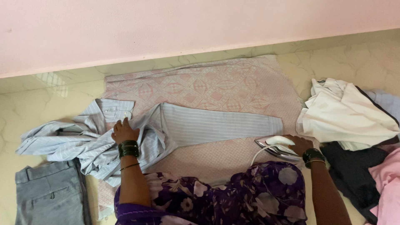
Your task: The person irons a light blue striped shirt laid on a patterned mat on the floor. They smooth the fabric, button the shirt, and iron the front and sleeves with a white iron.
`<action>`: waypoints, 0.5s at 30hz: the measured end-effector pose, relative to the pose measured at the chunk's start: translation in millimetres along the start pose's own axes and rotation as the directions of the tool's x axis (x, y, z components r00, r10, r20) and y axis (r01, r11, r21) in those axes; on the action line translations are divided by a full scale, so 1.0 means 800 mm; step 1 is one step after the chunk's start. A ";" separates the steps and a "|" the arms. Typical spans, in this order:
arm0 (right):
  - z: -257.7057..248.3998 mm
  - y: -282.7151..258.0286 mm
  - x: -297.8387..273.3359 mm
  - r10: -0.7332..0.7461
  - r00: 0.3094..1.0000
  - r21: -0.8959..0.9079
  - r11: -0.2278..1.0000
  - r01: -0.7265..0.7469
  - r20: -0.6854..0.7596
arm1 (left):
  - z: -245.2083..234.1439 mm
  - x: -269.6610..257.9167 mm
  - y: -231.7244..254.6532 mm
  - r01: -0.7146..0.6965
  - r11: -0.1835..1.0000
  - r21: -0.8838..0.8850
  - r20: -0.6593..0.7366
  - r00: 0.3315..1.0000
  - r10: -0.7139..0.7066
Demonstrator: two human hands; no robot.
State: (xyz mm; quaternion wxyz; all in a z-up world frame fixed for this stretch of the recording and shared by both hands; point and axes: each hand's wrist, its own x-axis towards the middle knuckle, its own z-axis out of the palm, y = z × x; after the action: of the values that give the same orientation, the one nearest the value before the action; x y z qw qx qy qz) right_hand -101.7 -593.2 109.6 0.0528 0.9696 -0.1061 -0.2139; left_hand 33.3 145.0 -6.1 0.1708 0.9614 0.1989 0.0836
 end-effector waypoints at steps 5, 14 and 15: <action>0.010 0.005 -0.014 0.083 0.997 0.043 0.996 -0.083 -0.001 | 0.003 0.010 -0.006 0.148 0.986 0.078 0.193 0.968 -0.160; 0.013 0.019 -0.038 0.304 0.953 0.150 0.943 -0.298 -0.017 | 0.020 0.005 0.006 0.220 0.969 0.109 0.101 0.968 -0.231; 0.011 0.014 -0.039 0.300 0.953 0.161 0.943 -0.292 -0.031 | 0.020 0.005 0.007 0.198 0.974 0.108 0.034 0.979 -0.203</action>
State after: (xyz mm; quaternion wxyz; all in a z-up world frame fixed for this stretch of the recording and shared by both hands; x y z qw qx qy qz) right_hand -135.1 -597.8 115.7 0.0121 0.9494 -0.2652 -0.1677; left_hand 42.3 136.9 -18.9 0.1325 0.9456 0.2951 0.0337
